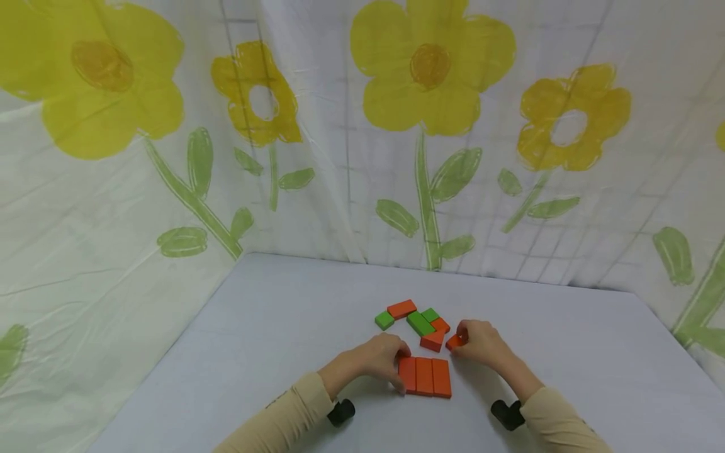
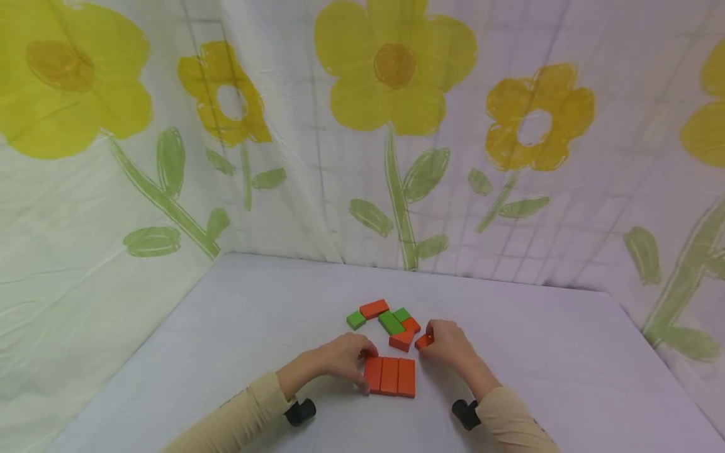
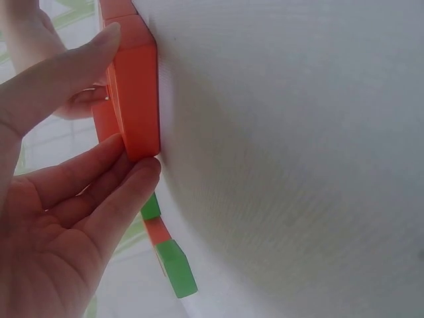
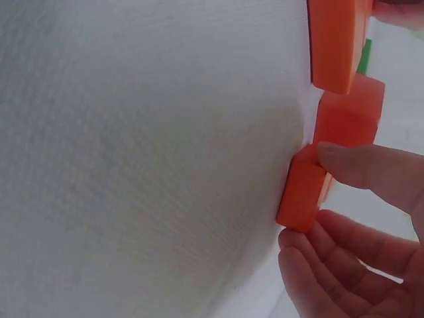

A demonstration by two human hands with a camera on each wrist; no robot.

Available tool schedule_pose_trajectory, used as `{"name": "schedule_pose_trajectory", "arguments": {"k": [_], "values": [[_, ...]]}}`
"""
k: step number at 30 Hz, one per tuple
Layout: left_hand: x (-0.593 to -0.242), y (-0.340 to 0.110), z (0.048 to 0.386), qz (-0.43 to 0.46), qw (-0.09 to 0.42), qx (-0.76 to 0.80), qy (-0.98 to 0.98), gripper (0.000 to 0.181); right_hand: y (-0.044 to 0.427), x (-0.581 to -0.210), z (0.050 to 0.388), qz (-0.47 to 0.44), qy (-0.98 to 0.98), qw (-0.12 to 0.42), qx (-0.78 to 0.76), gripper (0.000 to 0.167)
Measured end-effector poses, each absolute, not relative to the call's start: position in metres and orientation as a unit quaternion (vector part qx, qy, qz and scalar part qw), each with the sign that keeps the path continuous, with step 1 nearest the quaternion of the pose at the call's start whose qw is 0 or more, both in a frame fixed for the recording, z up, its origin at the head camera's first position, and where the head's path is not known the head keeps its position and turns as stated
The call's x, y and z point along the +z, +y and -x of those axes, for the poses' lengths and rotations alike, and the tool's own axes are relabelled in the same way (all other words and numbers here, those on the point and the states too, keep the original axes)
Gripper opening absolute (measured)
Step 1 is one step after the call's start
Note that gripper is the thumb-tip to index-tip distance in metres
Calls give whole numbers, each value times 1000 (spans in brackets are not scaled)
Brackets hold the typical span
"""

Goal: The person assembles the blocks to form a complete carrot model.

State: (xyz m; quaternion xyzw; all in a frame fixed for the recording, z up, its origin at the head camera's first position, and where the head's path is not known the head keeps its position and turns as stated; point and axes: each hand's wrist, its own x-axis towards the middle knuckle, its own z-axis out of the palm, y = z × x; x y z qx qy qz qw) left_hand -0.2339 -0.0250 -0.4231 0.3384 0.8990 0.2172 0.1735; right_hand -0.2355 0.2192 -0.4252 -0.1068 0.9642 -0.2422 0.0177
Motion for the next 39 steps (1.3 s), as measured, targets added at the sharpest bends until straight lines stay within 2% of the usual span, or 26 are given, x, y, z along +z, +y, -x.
{"name": "schedule_pose_trajectory", "arguments": {"k": [11,17,23,33,39], "values": [[-423,-25,235,-336,178,222,898,50,224,-408,216,145,942,-20,-301,24],[-422,-25,234,-339,173,218,899,50,212,-400,194,210,916,18,-342,25],[-422,-25,234,-344,167,215,899,48,195,-409,175,258,893,71,-362,27],[-421,-24,234,-345,169,212,899,46,175,-427,164,275,878,130,-369,28],[-423,-24,235,-344,167,214,899,44,168,-432,163,292,879,112,-359,26]]}}
